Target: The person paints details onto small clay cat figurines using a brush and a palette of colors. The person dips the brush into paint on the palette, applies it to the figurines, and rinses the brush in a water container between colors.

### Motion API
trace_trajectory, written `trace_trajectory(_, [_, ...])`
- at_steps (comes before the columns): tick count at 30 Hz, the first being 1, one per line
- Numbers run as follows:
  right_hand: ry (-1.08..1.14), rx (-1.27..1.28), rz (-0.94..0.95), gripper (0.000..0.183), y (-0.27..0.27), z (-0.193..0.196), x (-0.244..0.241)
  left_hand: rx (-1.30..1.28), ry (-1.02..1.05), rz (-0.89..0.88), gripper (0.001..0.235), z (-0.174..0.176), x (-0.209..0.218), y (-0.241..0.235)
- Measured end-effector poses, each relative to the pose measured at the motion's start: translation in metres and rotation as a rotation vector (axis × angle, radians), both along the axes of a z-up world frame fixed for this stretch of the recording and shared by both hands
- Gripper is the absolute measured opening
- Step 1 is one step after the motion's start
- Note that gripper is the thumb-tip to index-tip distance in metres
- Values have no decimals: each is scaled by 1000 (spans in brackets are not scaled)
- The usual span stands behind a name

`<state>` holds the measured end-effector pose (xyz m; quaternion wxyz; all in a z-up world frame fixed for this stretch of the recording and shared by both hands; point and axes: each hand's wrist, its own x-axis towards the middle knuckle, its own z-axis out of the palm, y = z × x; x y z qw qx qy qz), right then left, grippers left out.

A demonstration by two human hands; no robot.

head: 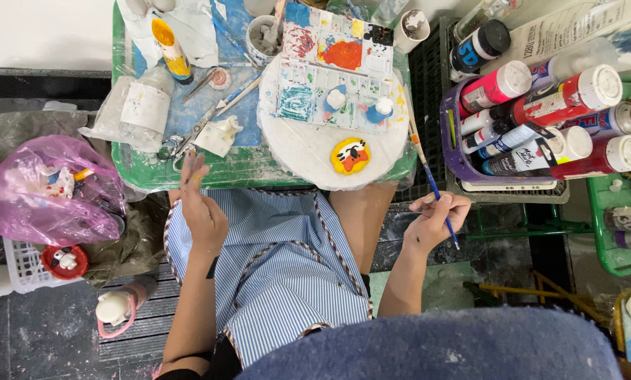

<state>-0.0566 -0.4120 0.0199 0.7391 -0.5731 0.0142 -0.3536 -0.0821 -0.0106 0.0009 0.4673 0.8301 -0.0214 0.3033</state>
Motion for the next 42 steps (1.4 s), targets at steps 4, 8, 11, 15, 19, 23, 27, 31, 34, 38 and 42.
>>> trace_trajectory(4, [-1, -21, -1, 16, 0, 3, 0, 34, -27, 32, 47, -3, 2, 0])
trace_trajectory(8, [-1, -18, -3, 17, 0, 4, -1, -116, 109, 16, 34, -7, 2, 3])
trace_trajectory(11, [3, -9, -3, 17, 0, 4, -1, -35, 107, -9, 36, -8, 1, 5])
trace_trajectory(15, [-5, -6, -2, 18, -3, 3, -1, 109, 143, -11, 38, -8, 0, 5])
trace_trajectory(19, [-39, -33, 17, 19, -3, 2, 0, 90, 127, -35, 30, -7, 1, 1])
trace_trajectory(23, [-13, -124, 63, 21, 9, 2, -1, 236, 37, 37, 31, 7, 3, -11])
trace_trajectory(27, [-50, -323, 247, 20, 57, -15, -18, -13, 169, -158, 29, 18, 5, -52])
trace_trajectory(31, [-129, -837, 306, 14, 110, -18, -33, -296, 200, -569, 24, 26, 3, -95])
trace_trajectory(34, [-154, -838, 315, 16, 132, -21, -26, -306, 159, -548, 20, 29, 2, -98])
trace_trajectory(38, [-103, -894, 371, 30, 134, -18, -20, -259, 260, -475, 15, 22, 2, -94])
trace_trajectory(42, [-81, -963, 460, 44, 132, -9, -23, -383, 357, -554, 17, 12, -2, -99])
